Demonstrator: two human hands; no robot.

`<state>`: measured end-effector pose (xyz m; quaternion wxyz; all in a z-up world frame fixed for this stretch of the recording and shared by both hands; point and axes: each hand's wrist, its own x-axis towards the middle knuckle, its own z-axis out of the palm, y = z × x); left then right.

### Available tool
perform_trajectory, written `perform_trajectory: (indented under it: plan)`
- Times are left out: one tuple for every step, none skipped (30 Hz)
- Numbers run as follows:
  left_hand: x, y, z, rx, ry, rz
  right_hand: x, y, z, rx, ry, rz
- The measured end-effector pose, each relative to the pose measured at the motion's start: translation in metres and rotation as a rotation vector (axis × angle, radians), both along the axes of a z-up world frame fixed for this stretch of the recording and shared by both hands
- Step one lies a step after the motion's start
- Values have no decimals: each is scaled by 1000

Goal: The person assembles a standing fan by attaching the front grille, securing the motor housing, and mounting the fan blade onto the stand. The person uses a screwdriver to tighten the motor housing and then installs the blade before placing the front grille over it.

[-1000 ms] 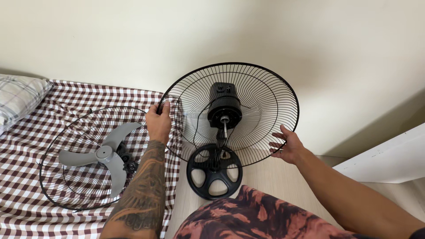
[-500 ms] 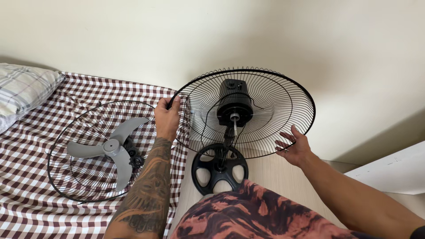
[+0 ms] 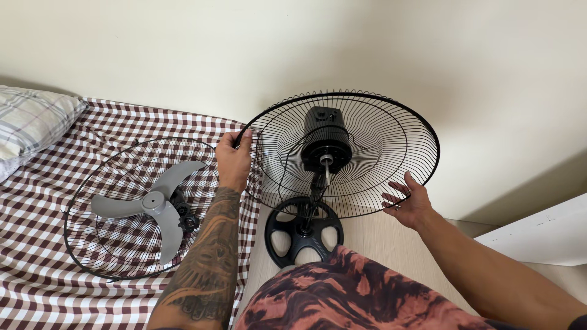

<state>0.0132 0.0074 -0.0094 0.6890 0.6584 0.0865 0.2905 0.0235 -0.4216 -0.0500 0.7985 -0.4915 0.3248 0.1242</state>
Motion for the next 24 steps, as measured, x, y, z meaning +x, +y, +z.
perform_trajectory:
  plan:
    - [0, 0, 0, 1, -7, -2, 0, 1, -1, -4, -3, 2]
    - [-1, -1, -1, 1, -13, -4, 0, 1, -1, -8, -6, 3]
    - [-1, -1, -2, 1, -19, -6, -1, 1, -2, -12, -8, 4]
    - [-2, -1, -3, -11, -20, -4, 0, 2, -3, -16, -3, 9]
    - [-2, -1, -3, -22, -22, -3, 1, 1, -2, -19, 1, 12]
    - [-2, -1, -3, -33, -24, -2, 3, 1, -1, -23, 4, 15]
    - [-2, 0, -4, -57, -3, -2, 4, 0, 1, -61, 20, 55]
    - [-3, 1, -4, -81, 19, -1, 6, 0, 3, -100, 35, 96]
    - [-2, 0, -5, -104, 40, -5, 7, -2, 3, -138, 50, 133]
    - [-2, 0, -5, -120, 58, -8, 8, -4, 3, -147, 41, 152]
    - [-2, 1, -5, -135, 77, -10, 9, -5, 3, -155, 31, 173]
    - [0, 1, -4, -149, 96, -13, 11, -7, 3, -162, 22, 193]
    - [1, 0, -4, -125, 63, -16, 11, -8, 2, -152, 29, 178]
    - [2, -1, -3, -101, 30, -19, 10, -9, 1, -142, 35, 163]
    - [3, -2, -2, -76, -4, -19, 11, -7, -2, -132, 40, 152]
    - [3, -2, -1, -60, 10, -14, 12, -6, -4, -122, 49, 128]
    - [2, -3, 0, -43, 22, -8, 12, -4, -7, -112, 56, 104]
    - [2, -4, 2, -25, 35, -2, 13, -2, -9, -101, 63, 81]
    - [1, -7, 4, 129, 28, 115, 14, 0, -11, -126, 37, 51]
    - [-1, -12, 5, 285, 21, 232, 16, 3, -13, -151, 10, 22]
    - [-5, -16, 6, 442, 14, 348, 16, 6, -14, -175, -17, -6]
    - [-8, -22, 7, 385, 150, 499, 15, 8, -14, -211, 5, -26]
    - [-8, -31, 8, 327, 284, 646, 17, 12, -14, -244, 27, -49]
    - [-8, -42, 8, 265, 418, 791, 18, 16, -14, -278, 48, -71]
